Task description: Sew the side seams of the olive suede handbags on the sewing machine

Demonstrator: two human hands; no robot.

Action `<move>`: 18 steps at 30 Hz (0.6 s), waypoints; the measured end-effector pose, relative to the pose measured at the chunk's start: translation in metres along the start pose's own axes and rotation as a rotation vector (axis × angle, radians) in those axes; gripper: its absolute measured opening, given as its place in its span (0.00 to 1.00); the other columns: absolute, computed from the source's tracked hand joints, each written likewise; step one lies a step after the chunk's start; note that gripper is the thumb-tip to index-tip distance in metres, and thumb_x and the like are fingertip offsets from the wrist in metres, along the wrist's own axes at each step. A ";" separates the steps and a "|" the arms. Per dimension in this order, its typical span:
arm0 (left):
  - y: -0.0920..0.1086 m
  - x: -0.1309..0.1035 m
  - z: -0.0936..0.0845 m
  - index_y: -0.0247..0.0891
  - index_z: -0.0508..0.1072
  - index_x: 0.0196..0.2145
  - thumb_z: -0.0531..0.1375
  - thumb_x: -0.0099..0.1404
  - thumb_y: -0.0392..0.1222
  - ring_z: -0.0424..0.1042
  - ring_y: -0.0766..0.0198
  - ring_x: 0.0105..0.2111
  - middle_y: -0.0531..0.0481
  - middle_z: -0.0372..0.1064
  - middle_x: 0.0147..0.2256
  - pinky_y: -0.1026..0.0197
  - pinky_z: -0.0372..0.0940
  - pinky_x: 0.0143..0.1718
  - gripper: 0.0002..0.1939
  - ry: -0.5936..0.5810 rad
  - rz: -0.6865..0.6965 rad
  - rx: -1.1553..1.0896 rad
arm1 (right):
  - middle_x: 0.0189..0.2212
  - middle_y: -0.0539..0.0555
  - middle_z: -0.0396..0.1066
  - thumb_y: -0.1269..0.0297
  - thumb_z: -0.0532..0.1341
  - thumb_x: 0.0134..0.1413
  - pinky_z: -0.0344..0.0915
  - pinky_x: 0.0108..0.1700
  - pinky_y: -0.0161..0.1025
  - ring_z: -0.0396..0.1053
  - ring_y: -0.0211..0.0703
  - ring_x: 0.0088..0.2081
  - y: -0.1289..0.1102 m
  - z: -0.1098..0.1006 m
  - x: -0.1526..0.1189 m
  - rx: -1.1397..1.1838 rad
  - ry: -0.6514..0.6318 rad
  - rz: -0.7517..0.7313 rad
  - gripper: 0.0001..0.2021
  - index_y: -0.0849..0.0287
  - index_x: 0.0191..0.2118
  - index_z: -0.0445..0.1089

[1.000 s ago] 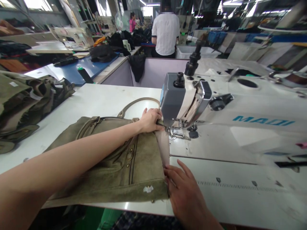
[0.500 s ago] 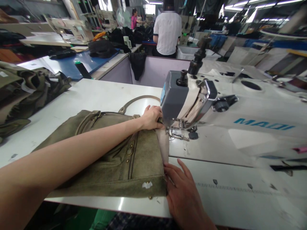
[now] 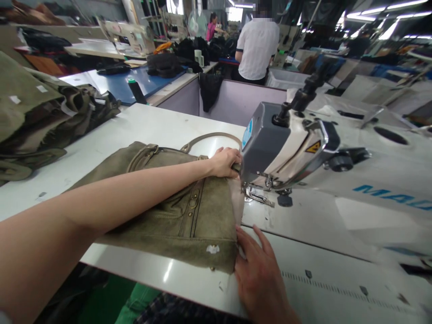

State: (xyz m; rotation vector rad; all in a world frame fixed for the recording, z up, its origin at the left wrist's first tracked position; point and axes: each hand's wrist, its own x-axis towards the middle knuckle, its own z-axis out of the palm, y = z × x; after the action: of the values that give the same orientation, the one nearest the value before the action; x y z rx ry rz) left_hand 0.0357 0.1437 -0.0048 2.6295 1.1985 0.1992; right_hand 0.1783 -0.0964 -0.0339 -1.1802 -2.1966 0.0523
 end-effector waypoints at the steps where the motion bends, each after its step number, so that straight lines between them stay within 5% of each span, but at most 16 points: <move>1: -0.001 0.003 -0.002 0.41 0.75 0.40 0.66 0.55 0.45 0.64 0.49 0.54 0.49 0.68 0.52 0.45 0.54 0.60 0.15 0.011 -0.015 0.004 | 0.46 0.58 0.76 0.78 0.50 0.63 0.55 0.64 0.51 0.70 0.45 0.51 0.002 0.000 0.002 -0.008 -0.013 -0.011 0.18 0.58 0.45 0.75; 6: 0.007 -0.021 -0.032 0.36 0.66 0.53 0.60 0.60 0.40 0.58 0.43 0.58 0.37 0.60 0.58 0.37 0.49 0.60 0.23 0.206 -0.135 0.076 | 0.48 0.61 0.74 0.81 0.51 0.57 0.58 0.62 0.62 0.67 0.52 0.57 0.012 -0.006 0.004 0.021 -0.058 -0.052 0.20 0.58 0.46 0.75; 8: 0.016 -0.048 -0.043 0.34 0.68 0.50 0.54 0.64 0.36 0.62 0.48 0.54 0.38 0.65 0.52 0.43 0.53 0.58 0.16 0.225 0.043 0.117 | 0.49 0.62 0.73 0.82 0.50 0.57 0.60 0.60 0.65 0.64 0.53 0.59 0.012 -0.008 0.001 0.066 -0.065 -0.074 0.20 0.58 0.45 0.75; 12: 0.028 -0.088 -0.047 0.40 0.72 0.47 0.47 0.69 0.31 0.64 0.56 0.55 0.45 0.68 0.54 0.48 0.49 0.63 0.17 -0.073 0.631 0.168 | 0.51 0.67 0.71 0.82 0.49 0.55 0.63 0.59 0.63 0.66 0.55 0.58 0.008 -0.010 0.000 0.128 -0.087 -0.097 0.19 0.63 0.41 0.76; 15: 0.031 -0.088 -0.056 0.41 0.74 0.43 0.53 0.66 0.30 0.59 0.54 0.60 0.48 0.66 0.57 0.44 0.37 0.67 0.14 -0.155 0.684 0.239 | 0.52 0.68 0.71 0.82 0.49 0.53 0.63 0.60 0.62 0.67 0.55 0.57 0.004 -0.011 0.002 0.138 -0.102 -0.091 0.18 0.63 0.34 0.76; 18: 0.033 -0.093 -0.082 0.40 0.75 0.30 0.59 0.59 0.30 0.69 0.53 0.50 0.48 0.76 0.40 0.47 0.48 0.64 0.08 -0.330 0.694 0.322 | 0.52 0.67 0.71 0.81 0.49 0.53 0.62 0.60 0.61 0.67 0.54 0.57 0.001 -0.012 0.000 0.127 -0.120 -0.068 0.18 0.63 0.37 0.76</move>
State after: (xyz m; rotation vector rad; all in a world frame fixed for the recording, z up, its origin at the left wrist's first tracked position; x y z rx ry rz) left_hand -0.0195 0.0663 0.0813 3.0911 0.1966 -0.3265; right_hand 0.1857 -0.0984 -0.0251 -1.0559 -2.2988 0.2369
